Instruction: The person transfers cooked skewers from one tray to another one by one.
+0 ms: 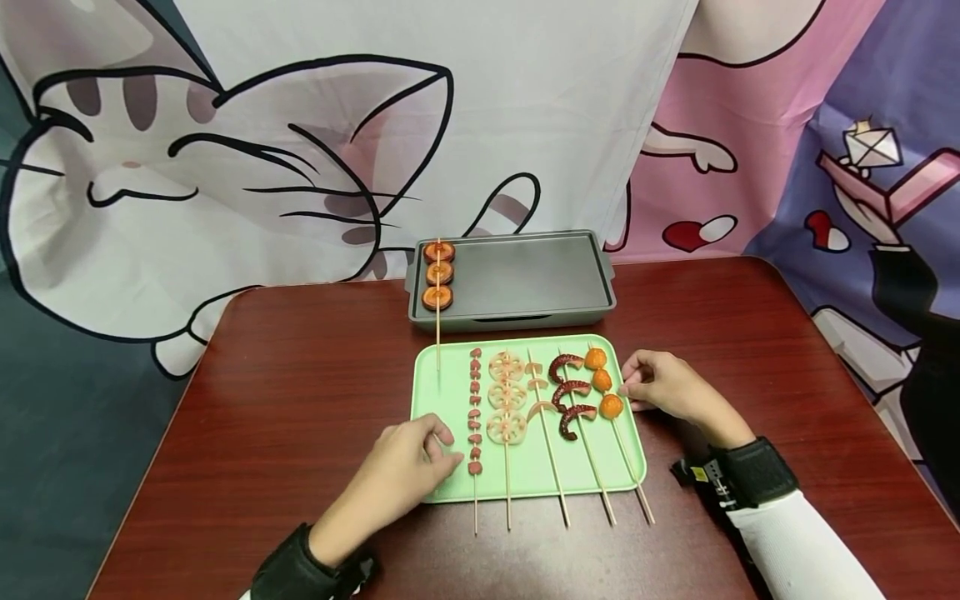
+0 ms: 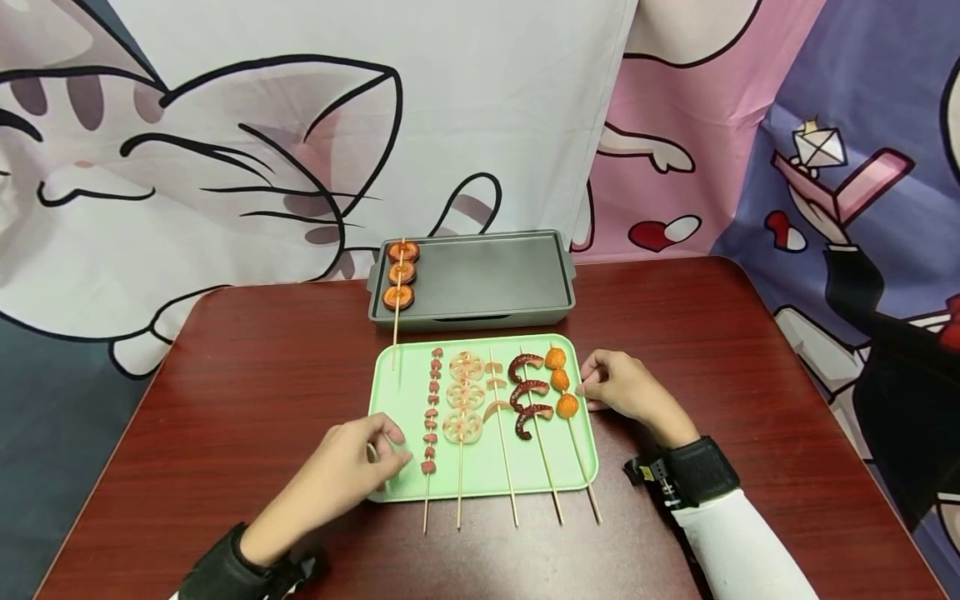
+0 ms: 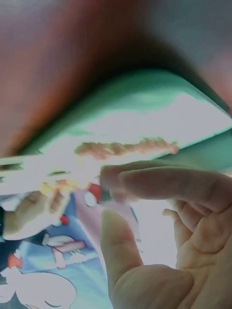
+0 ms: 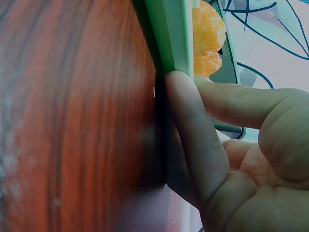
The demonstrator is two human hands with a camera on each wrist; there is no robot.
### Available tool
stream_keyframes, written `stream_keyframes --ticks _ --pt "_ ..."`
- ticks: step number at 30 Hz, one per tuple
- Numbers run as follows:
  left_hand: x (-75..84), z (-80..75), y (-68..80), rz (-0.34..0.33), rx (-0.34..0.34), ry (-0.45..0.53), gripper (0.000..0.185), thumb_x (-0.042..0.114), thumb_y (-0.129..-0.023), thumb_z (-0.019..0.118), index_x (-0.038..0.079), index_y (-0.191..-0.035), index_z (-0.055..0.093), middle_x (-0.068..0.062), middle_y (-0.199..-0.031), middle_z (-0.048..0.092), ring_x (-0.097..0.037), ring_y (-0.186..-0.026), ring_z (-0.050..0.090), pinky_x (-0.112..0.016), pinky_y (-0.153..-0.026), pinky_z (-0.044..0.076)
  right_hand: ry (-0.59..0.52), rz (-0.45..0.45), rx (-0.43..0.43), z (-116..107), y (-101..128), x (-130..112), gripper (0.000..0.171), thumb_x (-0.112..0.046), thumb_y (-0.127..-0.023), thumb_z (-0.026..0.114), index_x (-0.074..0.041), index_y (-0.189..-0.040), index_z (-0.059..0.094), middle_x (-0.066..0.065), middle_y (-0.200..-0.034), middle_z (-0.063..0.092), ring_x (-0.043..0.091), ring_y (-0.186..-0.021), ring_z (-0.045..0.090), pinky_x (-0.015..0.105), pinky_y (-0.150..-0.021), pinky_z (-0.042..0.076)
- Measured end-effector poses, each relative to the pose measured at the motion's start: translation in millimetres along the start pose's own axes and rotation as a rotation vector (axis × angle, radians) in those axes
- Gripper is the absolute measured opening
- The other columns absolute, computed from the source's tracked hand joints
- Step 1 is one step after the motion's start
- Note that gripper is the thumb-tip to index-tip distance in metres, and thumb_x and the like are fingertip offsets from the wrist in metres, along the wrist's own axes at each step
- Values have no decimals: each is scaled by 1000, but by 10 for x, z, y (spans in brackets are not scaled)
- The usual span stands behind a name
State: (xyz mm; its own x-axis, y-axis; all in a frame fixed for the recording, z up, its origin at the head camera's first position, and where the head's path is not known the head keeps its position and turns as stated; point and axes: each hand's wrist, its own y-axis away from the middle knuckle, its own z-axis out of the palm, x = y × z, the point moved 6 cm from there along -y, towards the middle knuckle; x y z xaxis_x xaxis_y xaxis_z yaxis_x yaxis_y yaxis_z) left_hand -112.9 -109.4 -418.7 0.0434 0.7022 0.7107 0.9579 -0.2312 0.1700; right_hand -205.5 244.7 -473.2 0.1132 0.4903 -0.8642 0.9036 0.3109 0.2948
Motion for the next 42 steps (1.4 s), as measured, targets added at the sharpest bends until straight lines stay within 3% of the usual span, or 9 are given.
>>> stream_keyframes --ticks 5,10,15,19,24,28,36,42 --pt "10 -286 -41 20 117 -1 20 21 -93 77 8 -107 71 5 -80 67 -7 -64 60 -22 -59 52 4 -1 -4 3 -2 9 19 -1 -95 69 10 -107 58 15 -91 65 15 -77 68 29 -67 65" --pt "-69 -491 -106 78 206 58 34 24 -99 70 7 -128 66 -4 -105 75 -13 -93 71 -27 -79 61 -7 -1 -3 -1 -4 16 19 1 -95 69 10 -107 58 14 -91 64 15 -77 67 29 -67 65" --pt "-179 -619 -225 82 242 178 49 32 -105 61 5 -145 55 -15 -135 68 -25 -123 67 -36 -101 58 -2 -2 2 -9 -6 21 18 1 -95 69 10 -107 58 14 -90 65 14 -76 67 28 -66 65" --pt "-261 -688 -355 57 253 356 52 34 -110 51 3 -151 49 -18 -141 64 -27 -126 66 -25 -101 57 -2 -1 5 -17 -2 21 18 1 -95 69 10 -106 58 13 -89 65 14 -75 67 28 -66 65" --pt "-370 -700 -529 -29 210 702 59 42 -111 42 0 -154 44 -25 -144 59 -17 -116 71 -22 -93 60 3 -1 4 -15 -3 18 18 1 -95 69 10 -107 58 14 -90 65 15 -76 67 28 -66 65" --pt "-437 -675 -655 -54 150 892 68 50 -111 38 -3 -154 41 -29 -150 52 -14 -113 72 -29 -95 61 -5 -1 3 -5 -1 13 18 1 -96 69 10 -107 58 14 -90 64 15 -76 67 28 -66 65" --pt "-534 -539 -867 -88 4 1148 74 50 -112 32 -8 -158 28 -30 -158 40 -25 -126 66 -34 -107 56 -24 -5 2 -5 1 12 16 3 -95 67 11 -105 57 13 -89 63 14 -76 67 28 -66 65" --pt "-546 -438 -987 -122 -30 1237 72 45 -112 36 -10 -158 27 -33 -159 34 -30 -134 59 -33 -106 56 -37 -7 -7 5 0 17 15 5 -95 66 11 -104 56 14 -88 64 14 -76 67 28 -67 65"
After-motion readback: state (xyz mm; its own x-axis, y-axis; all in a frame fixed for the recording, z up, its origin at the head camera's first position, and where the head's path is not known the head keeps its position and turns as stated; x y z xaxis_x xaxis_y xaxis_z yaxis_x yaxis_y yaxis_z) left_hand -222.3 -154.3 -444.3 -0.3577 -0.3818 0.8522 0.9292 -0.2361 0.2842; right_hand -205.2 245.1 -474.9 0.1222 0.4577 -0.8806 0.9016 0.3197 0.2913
